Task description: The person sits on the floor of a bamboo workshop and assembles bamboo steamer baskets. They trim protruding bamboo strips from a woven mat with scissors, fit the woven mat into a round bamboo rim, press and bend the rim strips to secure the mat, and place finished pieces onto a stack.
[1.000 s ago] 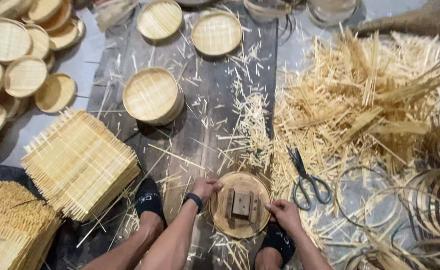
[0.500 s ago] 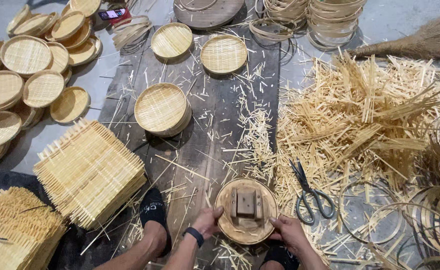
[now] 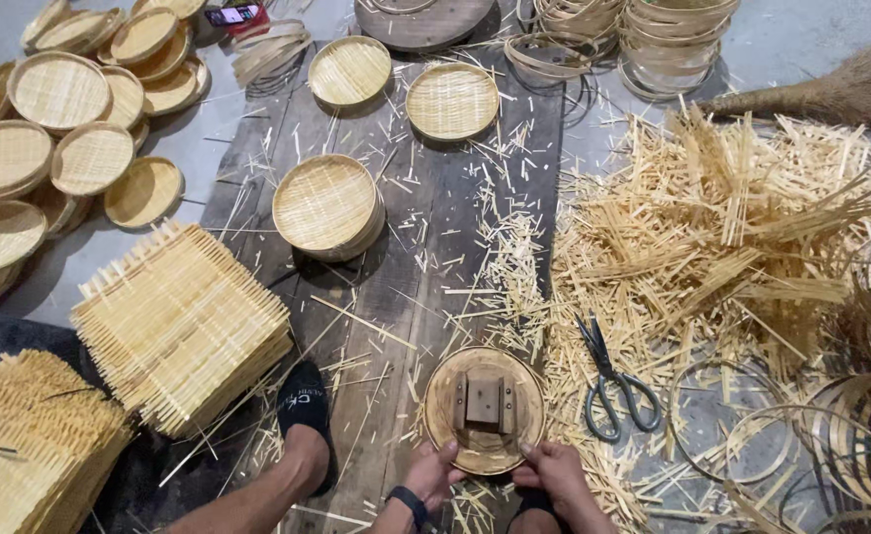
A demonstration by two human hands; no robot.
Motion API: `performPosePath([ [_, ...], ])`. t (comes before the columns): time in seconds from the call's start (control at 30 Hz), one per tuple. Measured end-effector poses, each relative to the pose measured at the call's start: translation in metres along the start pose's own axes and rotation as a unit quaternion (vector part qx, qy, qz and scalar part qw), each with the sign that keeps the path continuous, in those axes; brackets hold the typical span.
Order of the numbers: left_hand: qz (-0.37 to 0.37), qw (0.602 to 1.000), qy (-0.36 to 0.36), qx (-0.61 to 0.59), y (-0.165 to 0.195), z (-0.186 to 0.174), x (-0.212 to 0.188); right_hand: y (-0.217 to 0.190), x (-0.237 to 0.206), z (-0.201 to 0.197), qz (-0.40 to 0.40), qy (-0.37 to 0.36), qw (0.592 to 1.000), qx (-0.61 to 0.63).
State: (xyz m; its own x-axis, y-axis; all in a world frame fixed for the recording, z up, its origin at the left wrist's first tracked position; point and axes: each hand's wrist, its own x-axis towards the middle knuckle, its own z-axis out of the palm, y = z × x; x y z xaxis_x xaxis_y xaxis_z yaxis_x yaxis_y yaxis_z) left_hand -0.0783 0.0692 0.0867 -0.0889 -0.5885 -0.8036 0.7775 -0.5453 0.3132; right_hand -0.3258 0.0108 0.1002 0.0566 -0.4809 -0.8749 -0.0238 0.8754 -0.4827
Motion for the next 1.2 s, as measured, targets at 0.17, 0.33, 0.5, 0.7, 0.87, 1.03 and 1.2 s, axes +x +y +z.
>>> performPosePath([
  [0.17, 0.007, 0.995, 0.075, 0.059, 0.009, 0.009, 0.001, -0.004, -0.006, 0.012, -0.028, 0.013, 0.999, -0.028],
  [0.33, 0.053, 0.883, 0.039, 0.464, 0.115, 0.042, -0.035, -0.077, -0.054, 0.010, -0.110, 0.103, 0.917, -0.369],
  [0.5, 0.316, 0.819, -0.070, 0.473, 0.118, 0.117, -0.060, -0.143, -0.085, 0.042, -0.089, -0.051, 0.993, -0.063],
  [0.7, 0.324, 0.818, 0.093, 0.466, 0.084, 0.161, -0.071, -0.143, -0.082, 0.064, -0.229, -0.012, 0.973, 0.004],
  [0.87, 0.472, 0.724, -0.003, 0.503, 0.093, 0.147, -0.045, -0.109, -0.042, 0.036, -0.202, 0.035, 0.978, -0.034],
  [1.03, 0.284, 0.758, 0.140, 0.570, 0.109, 0.097, 0.014, -0.058, 0.009, -0.022, -0.178, -0.128, 0.953, 0.208],
  [1.2, 0.298, 0.794, 0.181, 0.498, 0.171, 0.042, 0.053, 0.002, 0.013, -0.069, -0.148, -0.224, 0.891, 0.365],
])
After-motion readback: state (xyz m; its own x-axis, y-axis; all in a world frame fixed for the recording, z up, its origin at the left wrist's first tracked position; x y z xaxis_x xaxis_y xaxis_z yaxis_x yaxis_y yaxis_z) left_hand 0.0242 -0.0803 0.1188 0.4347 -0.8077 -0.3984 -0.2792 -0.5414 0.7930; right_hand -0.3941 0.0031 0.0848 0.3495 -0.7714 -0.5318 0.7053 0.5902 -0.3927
